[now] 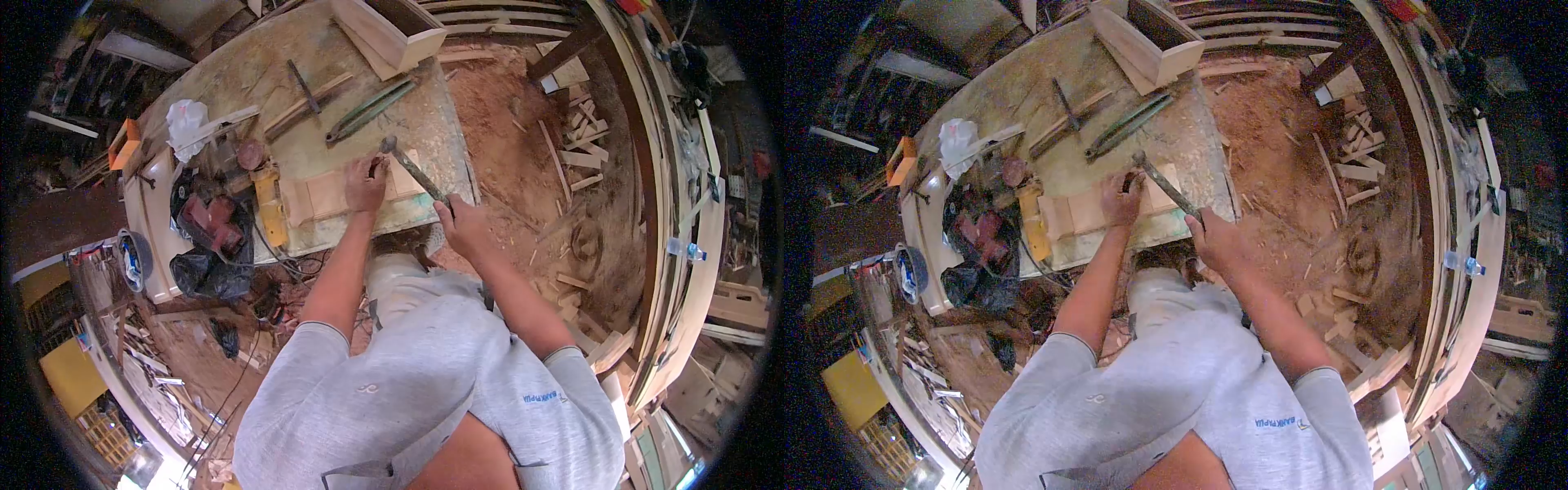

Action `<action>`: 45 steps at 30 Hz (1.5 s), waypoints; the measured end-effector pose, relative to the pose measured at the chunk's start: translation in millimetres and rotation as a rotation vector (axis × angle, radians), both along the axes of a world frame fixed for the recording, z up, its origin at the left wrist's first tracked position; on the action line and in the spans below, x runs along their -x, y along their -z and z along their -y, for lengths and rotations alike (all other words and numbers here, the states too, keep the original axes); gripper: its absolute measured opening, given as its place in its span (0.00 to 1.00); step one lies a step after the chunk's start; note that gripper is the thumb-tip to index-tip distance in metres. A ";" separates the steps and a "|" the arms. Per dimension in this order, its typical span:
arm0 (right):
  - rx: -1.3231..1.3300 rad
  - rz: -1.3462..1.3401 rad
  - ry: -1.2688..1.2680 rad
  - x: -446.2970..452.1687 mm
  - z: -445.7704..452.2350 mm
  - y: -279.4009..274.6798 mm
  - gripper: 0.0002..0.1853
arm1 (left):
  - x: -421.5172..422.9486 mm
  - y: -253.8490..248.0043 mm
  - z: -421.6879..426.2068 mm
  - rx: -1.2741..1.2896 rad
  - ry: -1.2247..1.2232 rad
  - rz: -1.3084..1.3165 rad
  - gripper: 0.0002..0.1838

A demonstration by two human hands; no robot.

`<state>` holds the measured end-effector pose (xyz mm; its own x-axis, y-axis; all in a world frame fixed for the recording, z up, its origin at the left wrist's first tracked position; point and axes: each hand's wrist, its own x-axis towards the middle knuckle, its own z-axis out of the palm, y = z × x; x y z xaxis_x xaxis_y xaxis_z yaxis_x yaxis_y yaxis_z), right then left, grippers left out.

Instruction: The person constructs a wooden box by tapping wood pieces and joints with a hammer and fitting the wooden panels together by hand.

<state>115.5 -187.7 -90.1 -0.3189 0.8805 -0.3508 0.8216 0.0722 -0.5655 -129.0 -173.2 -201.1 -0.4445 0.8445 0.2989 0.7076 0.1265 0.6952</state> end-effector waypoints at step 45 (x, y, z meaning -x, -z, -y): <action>-0.180 -0.005 0.313 -70.9 67.7 19.8 0.20 | 60.2 -0.5 -131.5 0.513 0.549 -0.594 0.09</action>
